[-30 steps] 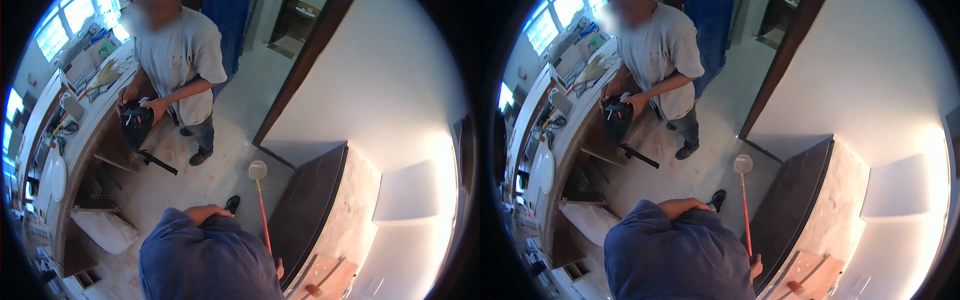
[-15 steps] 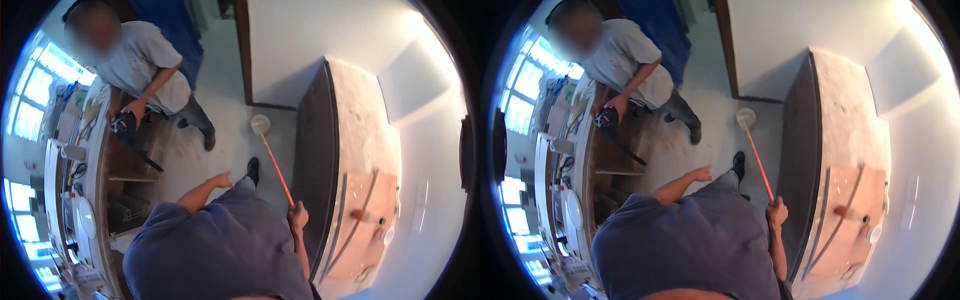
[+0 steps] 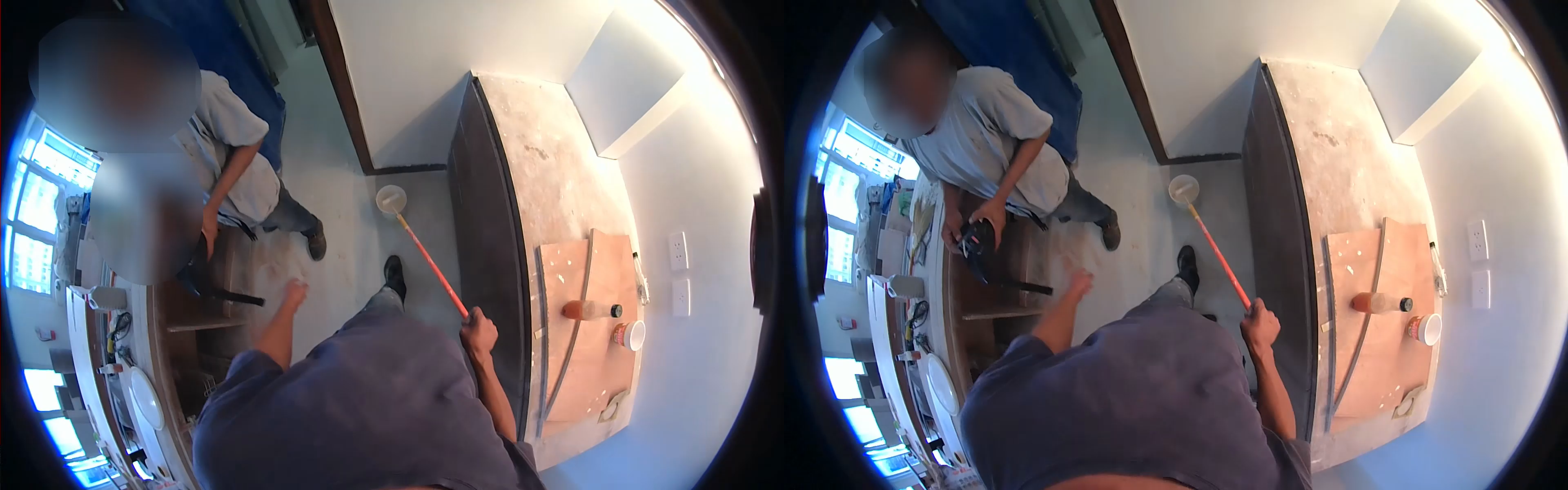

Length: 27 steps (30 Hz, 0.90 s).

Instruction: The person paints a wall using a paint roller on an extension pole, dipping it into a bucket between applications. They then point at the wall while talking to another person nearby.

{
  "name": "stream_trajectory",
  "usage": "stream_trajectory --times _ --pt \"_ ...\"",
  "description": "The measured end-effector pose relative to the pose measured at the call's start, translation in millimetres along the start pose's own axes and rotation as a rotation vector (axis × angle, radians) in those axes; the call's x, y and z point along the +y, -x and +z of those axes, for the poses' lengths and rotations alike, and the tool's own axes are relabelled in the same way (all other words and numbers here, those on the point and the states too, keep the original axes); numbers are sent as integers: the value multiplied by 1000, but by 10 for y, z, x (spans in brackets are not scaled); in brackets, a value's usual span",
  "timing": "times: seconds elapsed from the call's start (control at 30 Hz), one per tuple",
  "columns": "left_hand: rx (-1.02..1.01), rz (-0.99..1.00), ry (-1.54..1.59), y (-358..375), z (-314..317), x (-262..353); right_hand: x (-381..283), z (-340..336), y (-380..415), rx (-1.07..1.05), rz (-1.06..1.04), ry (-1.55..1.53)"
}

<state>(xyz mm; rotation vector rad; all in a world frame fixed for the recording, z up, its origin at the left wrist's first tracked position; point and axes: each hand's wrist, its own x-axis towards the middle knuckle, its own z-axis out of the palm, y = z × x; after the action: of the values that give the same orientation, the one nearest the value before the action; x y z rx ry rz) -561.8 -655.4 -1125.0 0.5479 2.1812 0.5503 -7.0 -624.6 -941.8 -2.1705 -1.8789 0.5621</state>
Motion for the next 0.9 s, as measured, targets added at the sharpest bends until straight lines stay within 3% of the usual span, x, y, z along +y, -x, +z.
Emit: stream_trajectory --times 0.1,0.17,0.23,0.37,0.47,0.57,0.67,0.77,0.9 --pt "-334 73 -137 507 339 -53 -6 -12 75 0 3 -20" --pt "-615 154 -425 596 549 -197 46 200 -35 47 -25 -9" --pt "-740 526 -681 475 739 -463 51 220 -69 50 -32 -11" --pt "-694 450 -294 665 668 -236 -21 -9 88 5 9 -37" --pt "-488 296 -364 812 575 45 23 94 103 22 22 -80" --pt "-491 328 -402 752 508 162 87 316 16 56 52 -50" --pt "-513 228 -318 606 461 239 94 197 99 16 63 -61" --pt "-444 284 -336 533 453 321 8 -2 214 29 58 -112" --pt "-527 308 -372 508 519 370 51 297 111 77 25 -100"
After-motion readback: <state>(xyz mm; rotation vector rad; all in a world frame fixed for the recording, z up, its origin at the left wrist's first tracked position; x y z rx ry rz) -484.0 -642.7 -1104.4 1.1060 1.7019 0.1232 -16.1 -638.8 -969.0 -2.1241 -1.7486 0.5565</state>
